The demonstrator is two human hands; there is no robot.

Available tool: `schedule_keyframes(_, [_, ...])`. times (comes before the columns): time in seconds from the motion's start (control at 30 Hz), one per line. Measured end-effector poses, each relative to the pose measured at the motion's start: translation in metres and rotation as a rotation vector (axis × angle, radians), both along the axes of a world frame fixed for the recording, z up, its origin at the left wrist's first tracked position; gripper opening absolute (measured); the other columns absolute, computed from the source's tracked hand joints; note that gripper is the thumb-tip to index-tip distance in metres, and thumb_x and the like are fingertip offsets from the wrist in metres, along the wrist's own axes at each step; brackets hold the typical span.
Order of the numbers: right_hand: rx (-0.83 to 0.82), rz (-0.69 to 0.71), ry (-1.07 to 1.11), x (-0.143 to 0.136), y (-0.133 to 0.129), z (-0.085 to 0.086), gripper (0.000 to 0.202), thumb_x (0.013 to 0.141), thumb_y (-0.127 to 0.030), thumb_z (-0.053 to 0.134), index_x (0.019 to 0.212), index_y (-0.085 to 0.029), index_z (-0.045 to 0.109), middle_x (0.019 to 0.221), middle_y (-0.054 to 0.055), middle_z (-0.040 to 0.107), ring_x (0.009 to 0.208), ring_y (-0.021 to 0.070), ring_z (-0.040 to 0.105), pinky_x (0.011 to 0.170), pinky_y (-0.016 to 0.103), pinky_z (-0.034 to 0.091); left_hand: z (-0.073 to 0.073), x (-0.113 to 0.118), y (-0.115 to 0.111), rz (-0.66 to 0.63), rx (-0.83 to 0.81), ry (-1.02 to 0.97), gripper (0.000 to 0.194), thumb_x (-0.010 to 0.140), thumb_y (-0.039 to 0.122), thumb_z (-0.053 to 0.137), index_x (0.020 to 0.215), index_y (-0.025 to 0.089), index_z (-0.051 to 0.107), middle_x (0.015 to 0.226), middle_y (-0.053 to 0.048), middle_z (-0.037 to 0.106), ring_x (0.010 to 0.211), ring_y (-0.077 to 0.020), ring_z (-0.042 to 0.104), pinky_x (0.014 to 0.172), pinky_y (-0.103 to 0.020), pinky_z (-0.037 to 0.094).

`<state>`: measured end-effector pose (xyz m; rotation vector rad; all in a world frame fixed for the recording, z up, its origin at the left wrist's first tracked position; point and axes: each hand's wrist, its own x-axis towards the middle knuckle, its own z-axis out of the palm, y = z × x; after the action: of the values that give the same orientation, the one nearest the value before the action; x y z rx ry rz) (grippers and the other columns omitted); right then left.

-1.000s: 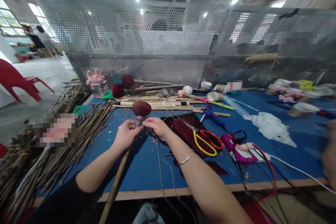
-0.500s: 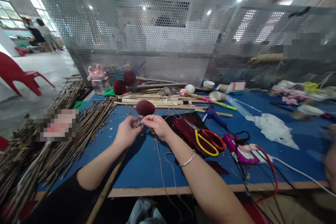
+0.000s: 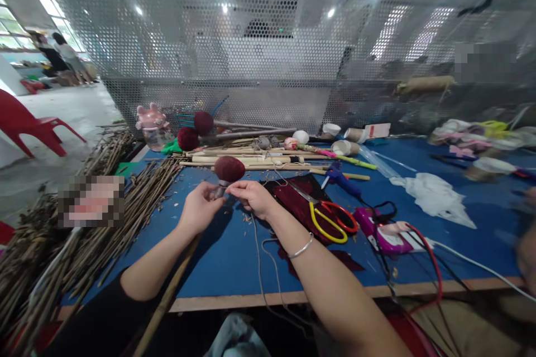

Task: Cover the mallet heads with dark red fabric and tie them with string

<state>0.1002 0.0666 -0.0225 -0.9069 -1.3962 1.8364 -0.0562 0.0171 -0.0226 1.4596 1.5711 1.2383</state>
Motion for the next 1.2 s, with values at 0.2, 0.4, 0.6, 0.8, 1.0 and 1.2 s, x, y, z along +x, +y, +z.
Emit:
schedule_keyframes(0.2, [-0.017,0.001,-0.005,-0.004,-0.001,-0.001,0.027,0.065,-0.036,0.068,0.079,-0.014,0.062,0.039,-0.011,0.027,0.034,0.0025,0.015,0.033,0.019,0.008,0.004,-0.001,0.000,0.001,-0.002,-0.082,0.024,0.063,0.028,0.065,0.079,0.016,0.052,0.049,0.009,0.047,0.040,-0.0047,0.035,0.042,-0.017,0.026])
schedule_keyframes(0.4, [-0.005,-0.007,0.025,-0.004,0.004,-0.004,0.029,0.064,-0.036,0.069,0.079,-0.014,0.057,0.040,-0.012,0.027,0.033,0.0023,0.013,0.031,0.019,0.006,0.006,0.003,-0.001,-0.083,-0.085,-0.279,0.031,0.062,0.030,0.068,0.082,0.015,0.051,0.049,0.008,0.050,0.036,-0.0048,0.040,0.037,-0.017,0.030])
schedule_keyframes(0.6, [-0.108,0.115,0.175,-0.004,0.006,-0.009,0.032,0.066,-0.038,0.070,0.080,-0.016,0.050,0.043,-0.012,0.027,0.035,0.0016,0.010,0.033,0.016,0.004,0.003,0.007,0.001,-0.255,-0.249,-0.628,0.036,0.062,0.037,0.070,0.081,0.014,0.050,0.063,0.000,0.061,0.045,-0.0062,0.052,0.044,-0.018,0.043])
schedule_keyframes(0.8, [-0.157,0.053,0.175,-0.009,0.003,-0.014,0.037,0.064,-0.038,0.071,0.061,-0.017,0.041,0.040,-0.013,0.022,0.035,0.0007,0.010,0.034,0.017,0.003,0.006,0.011,-0.003,-0.251,-0.431,-0.609,0.034,0.074,0.046,0.057,0.086,0.016,0.047,0.068,-0.002,0.061,0.047,-0.0080,0.057,0.043,-0.018,0.045])
schedule_keyframes(1.0, [-0.182,0.005,0.124,-0.015,0.000,-0.013,0.043,0.060,-0.041,0.073,0.062,-0.018,0.037,0.039,-0.014,0.024,0.033,0.0001,0.010,0.033,0.016,0.003,-0.004,0.011,0.001,-0.146,-0.184,-0.456,0.046,0.065,0.048,0.066,0.092,0.018,0.043,0.059,0.005,0.052,0.041,-0.0077,0.051,0.039,-0.019,0.043])
schedule_keyframes(1.2, [-0.194,-0.042,0.131,-0.012,0.003,-0.014,0.043,0.058,-0.042,0.073,0.063,-0.019,0.036,0.040,-0.014,0.026,0.033,0.0000,0.011,0.034,0.016,0.003,-0.003,0.013,0.013,-0.133,-0.184,-0.269,0.036,0.067,0.042,0.066,0.089,0.017,0.050,0.057,0.003,0.055,0.046,-0.0109,0.054,0.040,-0.020,0.043])
